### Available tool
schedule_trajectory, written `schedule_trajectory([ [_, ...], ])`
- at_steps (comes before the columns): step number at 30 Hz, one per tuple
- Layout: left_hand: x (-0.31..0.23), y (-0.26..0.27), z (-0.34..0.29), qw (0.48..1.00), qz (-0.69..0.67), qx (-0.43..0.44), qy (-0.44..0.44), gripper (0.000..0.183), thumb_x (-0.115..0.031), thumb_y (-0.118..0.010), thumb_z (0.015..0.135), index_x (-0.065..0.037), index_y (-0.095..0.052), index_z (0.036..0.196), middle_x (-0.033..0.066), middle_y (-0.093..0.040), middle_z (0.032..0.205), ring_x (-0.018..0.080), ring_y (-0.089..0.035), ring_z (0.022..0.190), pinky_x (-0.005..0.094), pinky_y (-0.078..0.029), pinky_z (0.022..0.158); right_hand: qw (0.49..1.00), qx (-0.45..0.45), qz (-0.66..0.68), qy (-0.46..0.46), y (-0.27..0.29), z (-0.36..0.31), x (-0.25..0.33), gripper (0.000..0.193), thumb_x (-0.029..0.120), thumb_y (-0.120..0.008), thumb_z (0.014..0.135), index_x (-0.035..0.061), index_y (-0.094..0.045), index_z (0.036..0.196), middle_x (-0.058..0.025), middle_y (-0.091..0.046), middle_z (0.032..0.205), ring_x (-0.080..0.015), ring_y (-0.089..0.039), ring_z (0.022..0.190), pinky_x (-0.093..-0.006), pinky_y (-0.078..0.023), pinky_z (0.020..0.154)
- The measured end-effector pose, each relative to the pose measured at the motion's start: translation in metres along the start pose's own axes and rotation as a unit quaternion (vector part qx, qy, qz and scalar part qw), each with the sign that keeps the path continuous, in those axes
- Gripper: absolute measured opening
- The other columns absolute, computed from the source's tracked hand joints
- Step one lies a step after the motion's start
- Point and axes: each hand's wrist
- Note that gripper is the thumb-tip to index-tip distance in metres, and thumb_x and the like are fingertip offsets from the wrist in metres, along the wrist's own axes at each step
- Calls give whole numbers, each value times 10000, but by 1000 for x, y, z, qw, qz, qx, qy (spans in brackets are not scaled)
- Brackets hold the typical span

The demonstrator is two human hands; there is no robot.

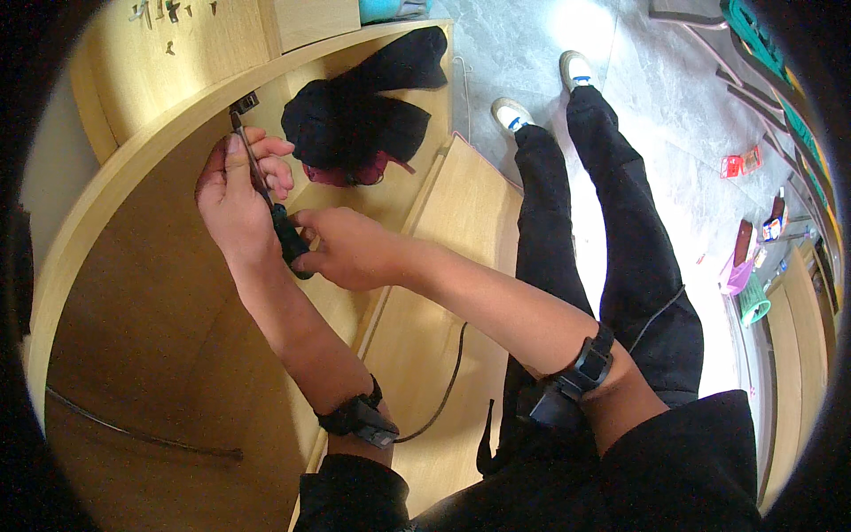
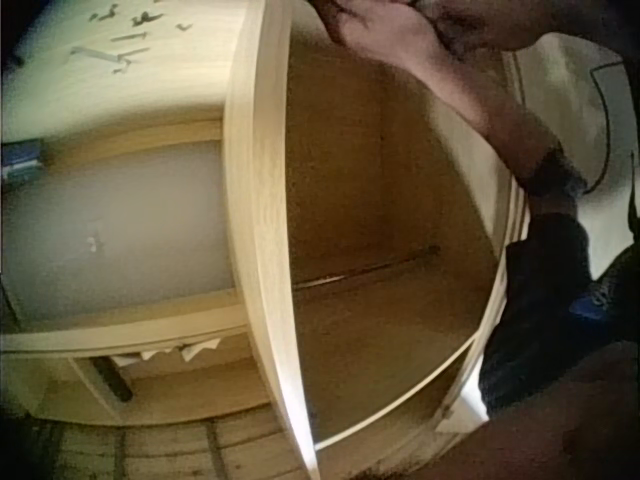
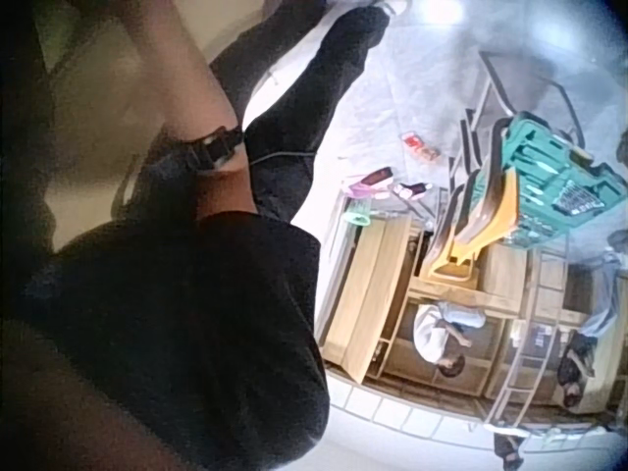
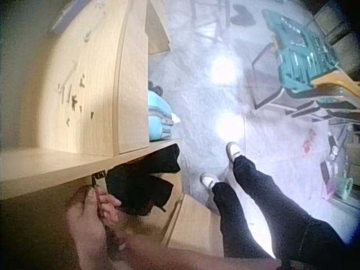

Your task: The person uses a screwdriver to tighten screws on the hinges of a wooden cabinet door, working on both the upper and lower hinges.

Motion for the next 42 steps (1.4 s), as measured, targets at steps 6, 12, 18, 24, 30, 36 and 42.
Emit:
schedule_trajectory([
  [6, -5, -8, -6, 997, 55, -51, -37, 208, -146, -450, 939, 49, -523, 922, 99, -597, 691, 98, -490, 465, 213, -371, 421, 991, -11, -118, -60, -8, 2, -3, 317, 174, -633, 790, -9, -467, 988, -126, -519, 709, -190, -503, 663, -331, -405, 616],
  [12, 2, -2, 0, 998, 14, -43, -39, 198, -133, -463, 932, 55, -523, 950, 89, -580, 678, 99, -482, 467, 215, -364, 416, 993, 67, 80, -55, -9, -3, -7, 376, 202, -611, 823, -30, -428, 1056, -148, -558, 841, -200, -581, 784, -320, -446, 683],
  [18, -6, -4, 0, 1000, -25, -8, -11, 187, -130, -462, 930, 48, -512, 958, 93, -579, 681, 103, -480, 466, 216, -369, 416, 978, 66, 133, -148, -7, 2, 1, 282, 209, -588, 833, -26, -495, 958, -167, -588, 801, -272, -599, 789, -383, -460, 691],
  [24, -12, -16, 7, 998, 25, -43, -38, 151, -128, -449, 930, 7, -498, 977, 109, -572, 729, 137, -487, 494, 248, -368, 439, 998, -11, 61, -25, -25, 4, -18, 245, 158, -589, 810, -26, -511, 951, -130, -595, 779, -192, -586, 748, -314, -459, 662],
  [30, -11, -12, 12, 997, -12, -30, -63, 155, -119, -474, 913, 30, -486, 952, 101, -586, 702, 125, -515, 511, 232, -406, 455, 981, 72, 176, -32, -14, -2, -3, 221, 160, -578, 810, -26, -523, 917, -149, -574, 786, -141, -547, 748, -289, -444, 665],
  [36, -12, -14, 12, 999, -4, -22, -46, 162, -104, -444, 909, 48, -499, 916, 118, -589, 707, 137, -529, 521, 245, -420, 468, 991, -8, -27, -129, -25, 2, 4, 260, 230, -559, 818, -6, -521, 922, -158, -591, 825, -184, -575, 774, -317, -448, 674],
  [42, -12, -20, 11, 997, -26, -48, -55, 176, -105, -444, 902, 65, -490, 906, 136, -582, 699, 158, -543, 539, 240, -433, 501, 941, 8, 334, -46, -32, 2, -26, 293, 232, -573, 800, -9, -510, 955, -237, -582, 893, -343, -575, 859, -379, -438, 710],
])
Point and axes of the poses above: each hand's wrist, its own z-axis towards the middle knuckle, its own y-axis out of the back of the hand, x = y × z
